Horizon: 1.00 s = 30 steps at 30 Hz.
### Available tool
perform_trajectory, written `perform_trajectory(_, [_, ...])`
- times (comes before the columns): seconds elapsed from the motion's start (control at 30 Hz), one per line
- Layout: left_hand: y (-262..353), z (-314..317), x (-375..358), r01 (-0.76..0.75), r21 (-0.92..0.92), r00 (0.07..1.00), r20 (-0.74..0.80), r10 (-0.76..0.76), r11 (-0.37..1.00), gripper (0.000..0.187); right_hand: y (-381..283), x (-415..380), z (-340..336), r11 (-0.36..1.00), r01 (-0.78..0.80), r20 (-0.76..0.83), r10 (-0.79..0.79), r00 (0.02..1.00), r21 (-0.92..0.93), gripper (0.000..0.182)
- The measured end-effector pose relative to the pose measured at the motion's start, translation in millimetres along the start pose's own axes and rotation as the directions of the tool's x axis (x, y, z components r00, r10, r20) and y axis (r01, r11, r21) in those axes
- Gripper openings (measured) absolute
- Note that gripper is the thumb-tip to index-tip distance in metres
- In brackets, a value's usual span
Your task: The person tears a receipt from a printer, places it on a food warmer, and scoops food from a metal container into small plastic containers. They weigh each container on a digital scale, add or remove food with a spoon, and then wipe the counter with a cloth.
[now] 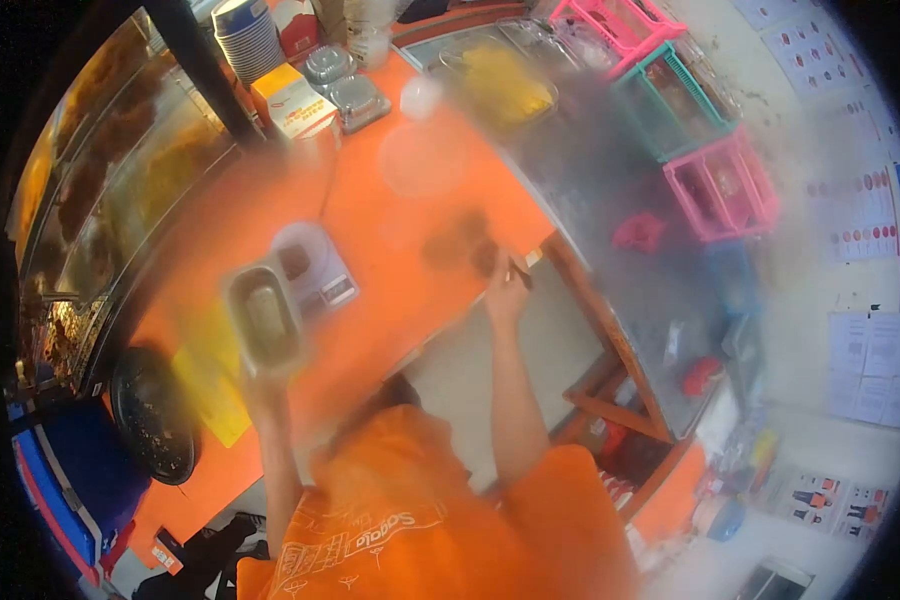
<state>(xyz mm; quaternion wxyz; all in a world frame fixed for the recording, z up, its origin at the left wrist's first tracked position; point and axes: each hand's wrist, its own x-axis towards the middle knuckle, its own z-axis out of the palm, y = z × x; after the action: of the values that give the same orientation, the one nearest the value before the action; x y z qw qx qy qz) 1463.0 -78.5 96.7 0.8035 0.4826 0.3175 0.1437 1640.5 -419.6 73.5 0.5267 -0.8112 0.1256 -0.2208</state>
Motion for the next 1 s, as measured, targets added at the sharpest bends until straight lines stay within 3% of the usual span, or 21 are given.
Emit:
perform_trajectory(0.03, [-13, -18, -3, 0.038, -0.217, 0.999, -0.004, -0.040, 0.976, 0.051, 19, 5, 1, 0.971, 0.196, 0.072, -0.187, 0.980, -0.135, 0.023])
perform_trajectory(0.07, [-13, -17, -5, 0.040, -0.212, 0.999, -0.003, -0.042, 0.977, 0.051, 19, 8, 0, 0.972, 0.191, 0.070, -0.183, 0.981, -0.136, 0.023])
perform_trajectory(0.13, [-11, -15, -9, 0.033, -0.194, 0.998, -0.050, -0.044, 0.980, 0.052, 19, 13, -2, 0.878, 0.444, 0.195, -0.410, 0.891, -0.182, 0.018])
perform_trajectory(0.17, [-13, -17, -13, 0.008, -0.221, 0.999, -0.041, -0.018, 0.975, 0.052, 19, 13, -3, 0.880, 0.437, 0.196, -0.403, 0.894, -0.186, 0.018])
perform_trajectory(0.23, [-15, -17, -17, 0.021, -0.218, 0.999, -0.021, -0.026, 0.976, 0.052, 18, 11, -4, 0.876, 0.455, -0.039, -0.466, 0.884, -0.162, 0.022])
perform_trajectory(0.27, [-14, -14, -19, 0.025, -0.222, 1.000, -0.007, -0.027, 0.975, 0.052, 3, 7, -4, 0.877, 0.452, -0.040, -0.464, 0.885, -0.165, 0.022])
perform_trajectory(0.3, [-17, -12, -20, 0.026, -0.221, 1.000, -0.007, -0.028, 0.975, 0.052, -23, 0, -3, 0.968, 0.250, -0.196, -0.250, 0.948, -0.026, 0.024])
perform_trajectory(0.33, [-19, -9, -21, 0.035, -0.223, 0.999, 0.003, -0.035, 0.974, 0.051, -37, -9, 0, 0.988, 0.054, -0.312, -0.006, 0.950, 0.146, 0.026])
perform_trajectory(0.43, [-26, 0, -20, 0.055, -0.224, 0.998, 0.020, -0.052, 0.973, 0.051, -54, -58, 7, 0.960, -0.160, -0.034, 0.172, 0.985, 0.232, 0.029])
perform_trajectory(0.47, [-30, 3, -20, 0.072, -0.227, 0.997, 0.028, -0.067, 0.971, 0.051, -49, -85, 17, 0.970, -0.168, 0.136, 0.145, 0.980, 0.178, 0.025])
perform_trajectory(0.5, [-35, 4, -18, 0.073, -0.241, 0.997, 0.026, -0.069, 0.968, 0.049, -71, -112, 31, 0.894, -0.215, 0.300, 0.097, 0.949, 0.392, 0.019])
perform_trajectory(0.53, [-39, 6, -17, 0.067, -0.238, 0.998, 0.019, -0.064, 0.969, 0.049, -57, -142, 47, 0.926, -0.004, 0.387, -0.154, 0.909, 0.377, 0.012])
perform_trajectory(0.57, [-41, 8, -16, 0.093, -0.266, 0.995, 0.053, -0.082, 0.959, 0.048, -69, -146, 57, 0.941, 0.116, 0.569, -0.287, 0.770, 0.318, 0.019])
perform_trajectory(0.6, [-44, 1, -16, 0.109, -0.295, 0.993, 0.075, -0.091, 0.949, 0.046, -88, -148, 65, 0.923, 0.244, 0.729, -0.385, 0.566, 0.298, 0.027])
perform_trajectory(0.63, [-58, -21, -15, 0.194, -0.339, 0.981, 0.044, -0.191, 0.920, 0.044, -103, -148, 71, 0.913, 0.233, 0.740, -0.407, 0.536, 0.334, 0.027])
perform_trajectory(0.67, [-52, -17, -15, 0.227, -0.453, 0.974, 0.121, -0.193, 0.862, 0.044, -116, -145, 75, 0.886, 0.354, 0.826, -0.426, 0.368, 0.300, 0.039])
perform_trajectory(0.7, [-46, -23, -19, 0.184, -0.454, 0.983, 0.075, -0.168, 0.872, 0.044, -125, -142, 80, 0.833, 0.475, 0.889, -0.415, 0.194, 0.285, 0.050])
perform_trajectory(0.8, [-44, -41, -26, 0.041, -0.359, 0.998, -0.022, -0.053, 0.932, 0.044, -134, -111, 99, 0.868, 0.304, 0.896, -0.436, 0.088, 0.392, 0.067])
perform_trajectory(0.87, [-54, -59, -26, -0.017, -0.338, 0.998, -0.065, -0.006, 0.941, 0.043, -128, -81, 129, 0.911, 0.187, 0.919, -0.387, 0.073, 0.368, 0.076])
perform_trajectory(0.93, [-71, -85, -29, -0.016, -0.347, 0.993, -0.112, -0.024, 0.938, 0.043, -82, -58, 174, 0.860, 0.455, 0.912, -0.355, 0.207, 0.232, 0.080])
perform_trajectory(1.0, [-70, -95, -33, -0.046, -0.379, 0.991, -0.137, -0.007, 0.924, 0.043, -127, -28, 192, 0.831, 0.549, 0.975, -0.039, 0.220, -0.091, 0.085])
